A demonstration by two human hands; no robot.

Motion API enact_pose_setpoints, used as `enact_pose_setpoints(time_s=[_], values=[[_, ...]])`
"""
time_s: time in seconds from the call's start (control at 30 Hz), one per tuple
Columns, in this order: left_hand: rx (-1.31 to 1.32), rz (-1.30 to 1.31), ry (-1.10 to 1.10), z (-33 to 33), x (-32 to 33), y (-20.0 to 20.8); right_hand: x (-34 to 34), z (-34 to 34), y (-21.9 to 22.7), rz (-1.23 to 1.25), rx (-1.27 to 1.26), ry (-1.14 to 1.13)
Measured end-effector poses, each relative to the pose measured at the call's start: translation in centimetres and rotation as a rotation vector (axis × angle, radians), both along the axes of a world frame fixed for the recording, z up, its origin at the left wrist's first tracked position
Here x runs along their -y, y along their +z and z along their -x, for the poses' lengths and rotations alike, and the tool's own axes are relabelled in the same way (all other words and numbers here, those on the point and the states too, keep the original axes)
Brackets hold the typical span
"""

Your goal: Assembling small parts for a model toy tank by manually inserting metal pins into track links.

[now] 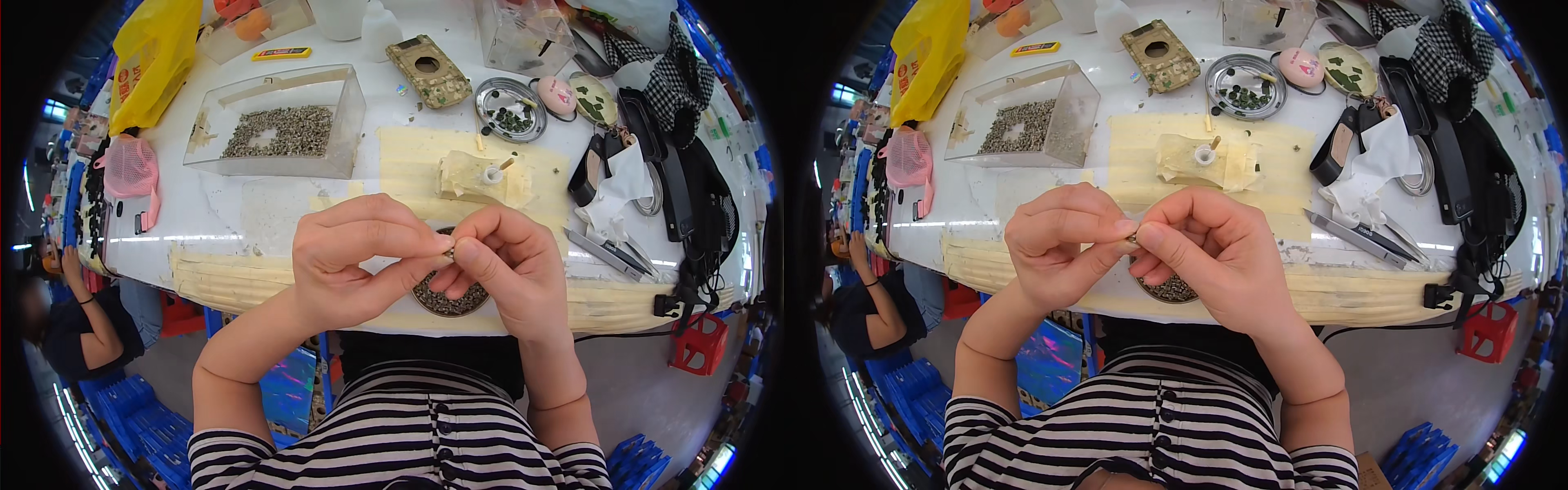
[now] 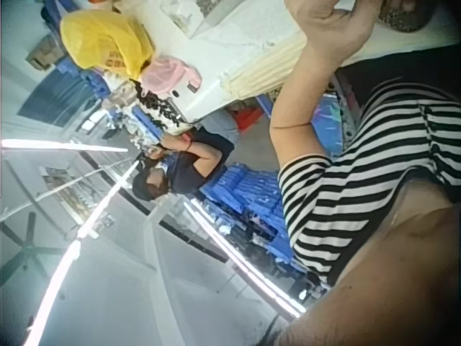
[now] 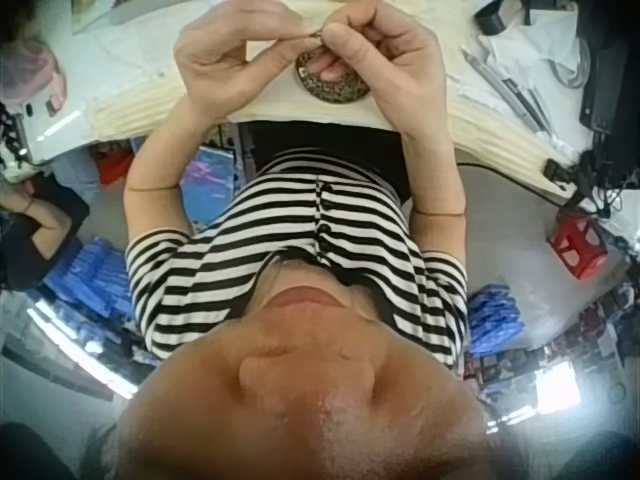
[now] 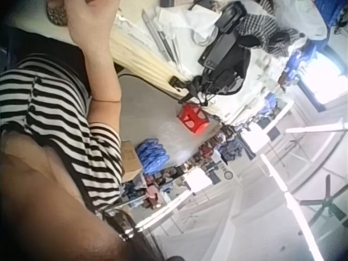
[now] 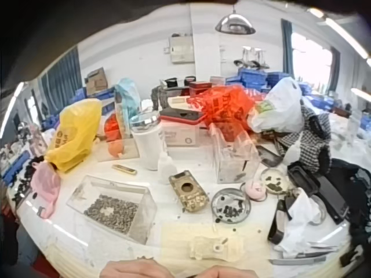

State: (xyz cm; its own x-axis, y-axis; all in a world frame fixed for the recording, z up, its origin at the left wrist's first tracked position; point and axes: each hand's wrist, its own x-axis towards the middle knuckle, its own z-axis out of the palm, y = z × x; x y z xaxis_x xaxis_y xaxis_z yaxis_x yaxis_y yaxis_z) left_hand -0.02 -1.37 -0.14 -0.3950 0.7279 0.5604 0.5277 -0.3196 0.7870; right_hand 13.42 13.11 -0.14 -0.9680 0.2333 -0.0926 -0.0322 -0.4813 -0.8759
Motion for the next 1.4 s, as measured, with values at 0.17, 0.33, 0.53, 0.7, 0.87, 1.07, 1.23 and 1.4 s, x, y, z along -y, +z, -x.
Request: enact_pose_setpoints(time_s=[0.17,0.33,0.53,0.7,0.87,1.07,1.23,1.4], values=[[0.047,0.021,-0.015,0.1,-0.2,-0.2,0.2,0.0,0.0,-0.023,-0.013,-0.048],[0.069,0.045,-0.016,0.0,0.0,-0.1,0.3,0.0,0.1,0.000,-0.035,-0.070],[0.118,0.036,-0.050,0.1,-0.1,-0.5,0.3,0.0,0.1,-0.022,-0.021,-0.051],[0.019,-0.021,0.009,0.0,-0.5,-0.1,0.5,0.0,-0.1,-0.012,-0.070,-0.085],[-0.141,-0.030,0.112,-0.1,-0.4,0.1,0.6,-0.1,-0.3,-0.352,-0.161,-0.226],[-0.270,-0.013,0.272,-0.3,-0.3,-0.4,1.9,0.6,-0.8,-0.996,-0.278,-0.567],[-0.222,-0.005,0.273,-0.2,-0.2,-0.4,1.8,0.9,-0.9,-1.164,-0.359,-0.586],[-0.228,-0.034,0.243,-0.2,-0.2,-0.3,1.8,0.7,-0.8,-1.000,-0.282,-0.497]])
